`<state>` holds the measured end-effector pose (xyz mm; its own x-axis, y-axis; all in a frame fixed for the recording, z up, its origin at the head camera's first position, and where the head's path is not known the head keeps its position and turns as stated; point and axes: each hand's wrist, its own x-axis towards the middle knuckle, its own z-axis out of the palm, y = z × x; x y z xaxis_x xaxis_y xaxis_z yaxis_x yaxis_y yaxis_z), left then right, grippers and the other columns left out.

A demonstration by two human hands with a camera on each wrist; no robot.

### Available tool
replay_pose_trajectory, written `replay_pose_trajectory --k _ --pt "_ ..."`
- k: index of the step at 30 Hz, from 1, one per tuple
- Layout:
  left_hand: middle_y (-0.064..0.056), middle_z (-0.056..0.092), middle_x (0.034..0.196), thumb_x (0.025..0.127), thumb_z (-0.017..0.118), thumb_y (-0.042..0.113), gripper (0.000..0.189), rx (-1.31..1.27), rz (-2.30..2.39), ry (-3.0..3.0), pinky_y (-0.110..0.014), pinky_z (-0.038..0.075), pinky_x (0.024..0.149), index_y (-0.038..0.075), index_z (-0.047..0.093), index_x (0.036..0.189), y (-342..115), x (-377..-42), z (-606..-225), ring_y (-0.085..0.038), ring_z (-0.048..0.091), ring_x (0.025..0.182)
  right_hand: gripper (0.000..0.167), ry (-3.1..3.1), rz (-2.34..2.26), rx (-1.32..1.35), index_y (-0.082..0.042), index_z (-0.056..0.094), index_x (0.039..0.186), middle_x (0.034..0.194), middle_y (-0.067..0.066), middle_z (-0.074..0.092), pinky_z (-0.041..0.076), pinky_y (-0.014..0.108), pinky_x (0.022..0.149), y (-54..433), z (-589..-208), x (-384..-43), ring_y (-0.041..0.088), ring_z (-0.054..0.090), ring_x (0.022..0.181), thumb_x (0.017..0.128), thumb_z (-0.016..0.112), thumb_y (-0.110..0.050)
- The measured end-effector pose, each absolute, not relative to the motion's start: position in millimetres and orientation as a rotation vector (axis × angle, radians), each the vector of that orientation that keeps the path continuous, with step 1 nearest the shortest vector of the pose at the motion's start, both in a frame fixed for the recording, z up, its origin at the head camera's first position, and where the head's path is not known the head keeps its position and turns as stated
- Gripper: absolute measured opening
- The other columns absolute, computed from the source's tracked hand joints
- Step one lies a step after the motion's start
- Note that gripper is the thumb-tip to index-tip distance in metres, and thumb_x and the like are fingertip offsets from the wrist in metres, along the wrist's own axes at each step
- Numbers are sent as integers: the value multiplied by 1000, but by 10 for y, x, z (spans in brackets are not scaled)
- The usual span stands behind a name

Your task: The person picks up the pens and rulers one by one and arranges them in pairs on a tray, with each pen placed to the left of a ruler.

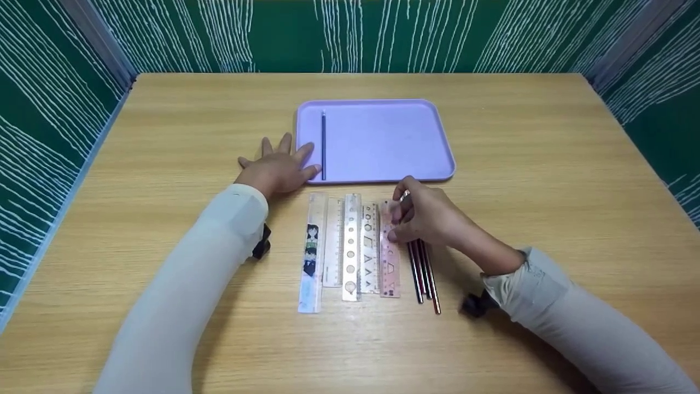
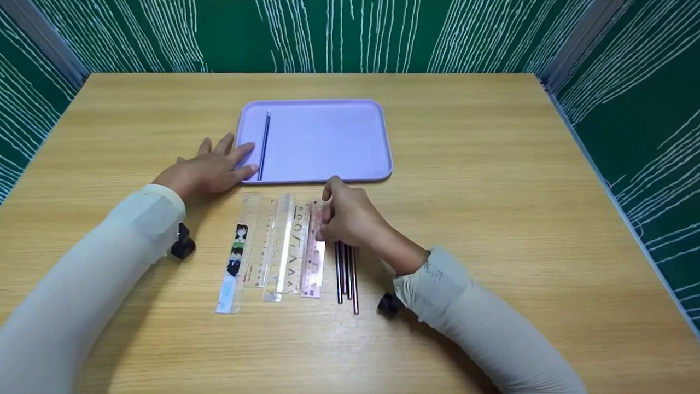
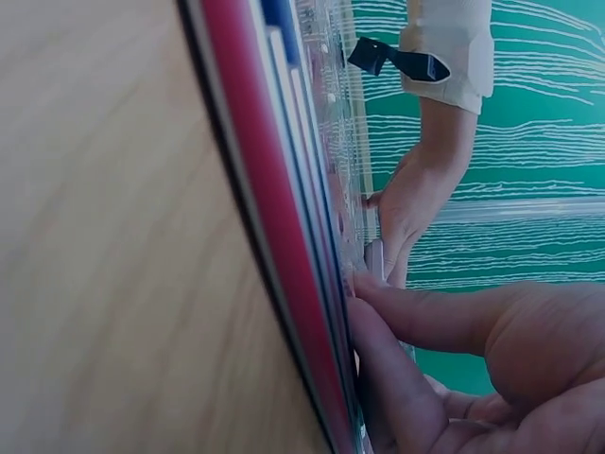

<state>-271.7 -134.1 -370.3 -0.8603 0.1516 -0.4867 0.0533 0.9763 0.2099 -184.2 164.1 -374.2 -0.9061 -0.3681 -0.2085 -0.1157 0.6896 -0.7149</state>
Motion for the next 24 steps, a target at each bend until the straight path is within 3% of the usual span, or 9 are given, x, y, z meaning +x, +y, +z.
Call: replay_pose_trajectory --k 12,24 --pt "-4 -19 172 99 29 75 73 126 251 2604 -89 -4 106 51 -4 160 -1325 -2721 -3717 -48 -21 154 61 2523 -1207 -363 -5 48 122 105 13 67 64 34 77 1665 -3726 -1790 26 74 89 75 85 7" --pt "-3 -20 172 99 29 75 73 115 251 2598 -88 -5 106 52 -4 159 -1324 -2717 -3707 -48 -21 154 68 2255 -1518 -234 -3 41 137 115 21 58 65 43 75 1669 -3751 -1815 30 73 90 81 74 17"
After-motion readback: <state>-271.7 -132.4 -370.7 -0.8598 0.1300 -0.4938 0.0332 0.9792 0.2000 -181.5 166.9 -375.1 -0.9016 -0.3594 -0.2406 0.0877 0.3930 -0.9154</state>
